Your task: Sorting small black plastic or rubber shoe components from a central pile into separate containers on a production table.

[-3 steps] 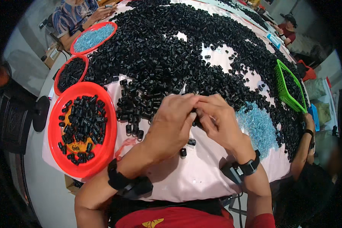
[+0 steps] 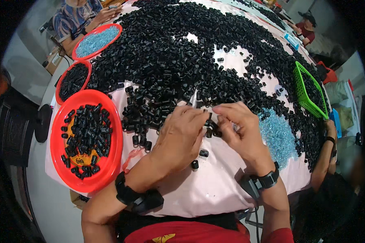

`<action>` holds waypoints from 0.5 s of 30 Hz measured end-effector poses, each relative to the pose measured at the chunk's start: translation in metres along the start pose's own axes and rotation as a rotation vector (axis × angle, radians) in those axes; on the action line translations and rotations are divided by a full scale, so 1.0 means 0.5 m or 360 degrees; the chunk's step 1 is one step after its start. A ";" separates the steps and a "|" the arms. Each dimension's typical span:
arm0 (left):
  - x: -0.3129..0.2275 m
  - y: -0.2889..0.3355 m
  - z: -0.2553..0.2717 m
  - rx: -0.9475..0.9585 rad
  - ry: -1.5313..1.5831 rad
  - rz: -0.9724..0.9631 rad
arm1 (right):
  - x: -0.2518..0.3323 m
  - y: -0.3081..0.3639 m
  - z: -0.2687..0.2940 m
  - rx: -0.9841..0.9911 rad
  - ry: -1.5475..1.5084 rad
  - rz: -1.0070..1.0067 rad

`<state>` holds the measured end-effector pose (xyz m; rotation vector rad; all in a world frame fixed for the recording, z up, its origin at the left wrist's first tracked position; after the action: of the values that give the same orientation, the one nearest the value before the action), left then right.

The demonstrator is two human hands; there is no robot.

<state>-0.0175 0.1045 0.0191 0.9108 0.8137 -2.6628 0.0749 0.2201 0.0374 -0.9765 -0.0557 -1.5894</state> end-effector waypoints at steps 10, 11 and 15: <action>0.026 -0.003 0.017 -0.0046 0.0032 0.0173 | -0.094 0.035 0.067 0.0002 -0.0050 -0.0698; 0.017 -0.005 0.011 -0.0033 0.0015 0.0072 | -0.087 0.033 0.054 0.0162 -0.0038 -0.0630; 0.016 -0.001 0.003 0.0106 0.0043 0.0096 | -0.077 0.031 0.048 0.0165 -0.0091 -0.0565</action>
<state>-0.0245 0.1039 0.0151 0.9730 0.6953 -2.6455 0.0984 0.2587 0.0225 -0.9681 -0.3649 -1.8605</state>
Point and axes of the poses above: each hand's wrist, its own y-axis away from the middle knuckle, its own z-axis out of the back of the hand, x = y × z, the point moved 8 cm from there along -y, towards the middle knuckle, and after that the axes turned 5 degrees about z, right-handed, at the moved point
